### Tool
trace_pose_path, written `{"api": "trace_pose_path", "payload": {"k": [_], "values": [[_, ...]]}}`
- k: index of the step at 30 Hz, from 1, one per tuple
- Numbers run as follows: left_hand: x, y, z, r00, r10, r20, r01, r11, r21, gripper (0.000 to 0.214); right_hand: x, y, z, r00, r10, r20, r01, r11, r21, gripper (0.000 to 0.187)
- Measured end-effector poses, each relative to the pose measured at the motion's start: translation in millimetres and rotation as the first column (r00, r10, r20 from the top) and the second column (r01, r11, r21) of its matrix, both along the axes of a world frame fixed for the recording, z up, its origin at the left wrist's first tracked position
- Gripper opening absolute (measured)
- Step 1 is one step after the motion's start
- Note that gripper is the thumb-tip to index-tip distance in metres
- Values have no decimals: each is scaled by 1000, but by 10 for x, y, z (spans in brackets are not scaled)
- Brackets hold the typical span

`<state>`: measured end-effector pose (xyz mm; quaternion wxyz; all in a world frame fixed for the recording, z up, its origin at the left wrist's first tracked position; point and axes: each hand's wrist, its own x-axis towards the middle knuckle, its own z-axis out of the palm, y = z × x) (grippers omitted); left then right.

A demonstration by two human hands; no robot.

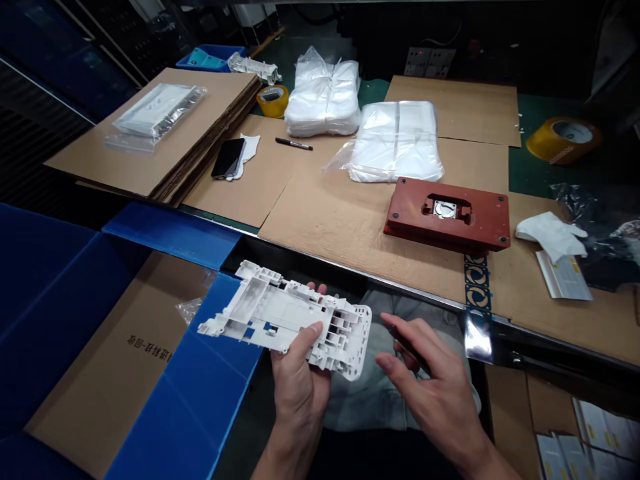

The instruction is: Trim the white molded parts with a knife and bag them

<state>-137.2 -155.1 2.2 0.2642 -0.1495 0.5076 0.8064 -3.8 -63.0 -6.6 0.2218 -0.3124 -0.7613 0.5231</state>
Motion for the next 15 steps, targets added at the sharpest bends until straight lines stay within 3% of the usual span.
{"api": "trace_pose_path", "payload": {"k": [9, 15], "values": [[43, 2, 98, 995, 23, -97, -32, 996, -84, 86, -50, -55, 59, 999, 47, -15, -45, 989, 138, 44], [62, 11, 121, 997, 26, -75, -34, 993, -113, 88, -13, -55, 50, 999, 46, -24, -41, 982, 185, 39]]}}
